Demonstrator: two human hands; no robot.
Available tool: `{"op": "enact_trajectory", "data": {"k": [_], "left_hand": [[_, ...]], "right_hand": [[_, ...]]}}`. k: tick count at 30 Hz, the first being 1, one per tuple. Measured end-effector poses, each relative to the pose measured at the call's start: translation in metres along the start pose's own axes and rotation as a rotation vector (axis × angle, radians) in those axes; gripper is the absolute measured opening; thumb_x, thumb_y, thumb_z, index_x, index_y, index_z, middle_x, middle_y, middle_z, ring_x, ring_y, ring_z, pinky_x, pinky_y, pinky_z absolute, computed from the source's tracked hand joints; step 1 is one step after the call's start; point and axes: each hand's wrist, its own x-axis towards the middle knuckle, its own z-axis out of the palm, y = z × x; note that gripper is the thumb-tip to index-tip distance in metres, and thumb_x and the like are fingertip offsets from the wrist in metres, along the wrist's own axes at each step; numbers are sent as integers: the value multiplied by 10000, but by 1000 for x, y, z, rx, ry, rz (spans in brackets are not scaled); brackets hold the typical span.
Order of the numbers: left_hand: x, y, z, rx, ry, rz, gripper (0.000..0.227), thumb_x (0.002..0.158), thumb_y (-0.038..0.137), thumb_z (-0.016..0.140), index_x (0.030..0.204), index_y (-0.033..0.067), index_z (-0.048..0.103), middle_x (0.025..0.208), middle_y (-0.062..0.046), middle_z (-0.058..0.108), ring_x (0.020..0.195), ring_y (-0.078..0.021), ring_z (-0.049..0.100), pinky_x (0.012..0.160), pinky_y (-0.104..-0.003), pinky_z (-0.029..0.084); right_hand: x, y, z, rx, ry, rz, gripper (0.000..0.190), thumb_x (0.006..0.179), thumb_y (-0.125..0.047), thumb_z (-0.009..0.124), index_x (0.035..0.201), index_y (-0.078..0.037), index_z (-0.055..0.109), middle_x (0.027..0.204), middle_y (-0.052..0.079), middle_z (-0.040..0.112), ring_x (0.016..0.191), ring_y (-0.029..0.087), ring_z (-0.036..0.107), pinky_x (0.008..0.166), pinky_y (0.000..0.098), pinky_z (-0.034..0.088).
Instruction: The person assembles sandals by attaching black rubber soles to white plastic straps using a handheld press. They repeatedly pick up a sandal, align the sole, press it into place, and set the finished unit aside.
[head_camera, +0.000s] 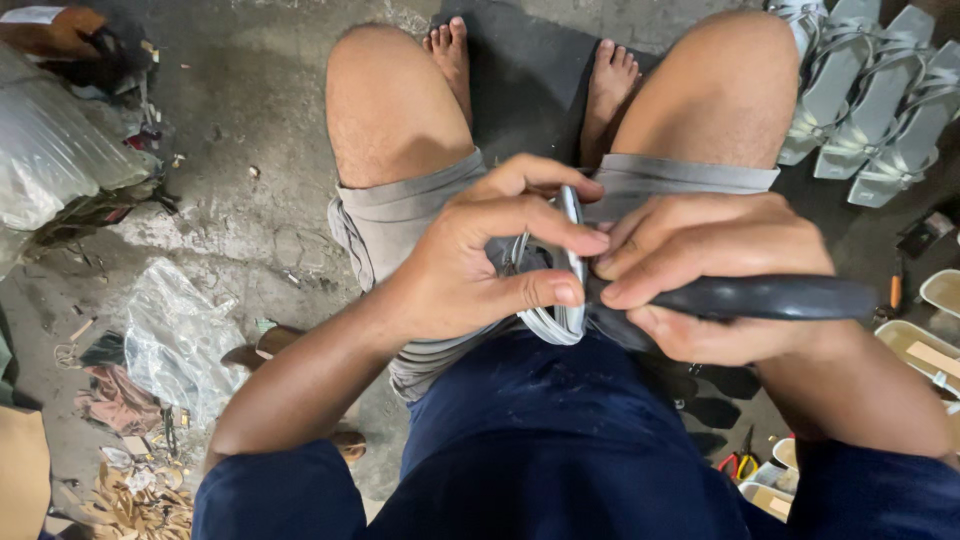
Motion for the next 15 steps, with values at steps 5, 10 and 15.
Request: {"op": "enact_trajectory", "data": {"k": [5, 10, 15], "left_hand": [[16, 4, -18, 16, -58, 68, 755, 937, 413, 869, 1520, 139, 473, 1416, -49, 613, 1314, -164, 584, 1186, -304, 477], [15, -10, -15, 107, -122, 56, 863, 875, 426, 902, 1564, 162, 453, 1292, -18, 669, 1214, -161, 621, 1095, -299, 487], [2, -34, -7, 226, -182, 30, 908, 811, 431, 910, 1556, 157, 469, 1250, -28, 662, 1177, -187, 623, 1096, -346, 489]], "right_hand": [[-5, -6, 1, 37, 45, -38, 126, 818, -49, 759, 937, -21, 729, 958, 146, 729, 956, 274, 774, 935, 394, 639], [-25, 17, 15, 125, 104, 78, 142, 825, -43, 763, 961, -14, 736, 984, 152, 742, 943, 254, 762, 849, 344, 628], [-44, 34, 26, 55, 32, 56, 111, 845, -24, 760, 952, -18, 732, 969, 129, 728, 995, 303, 757, 955, 393, 614]]}}
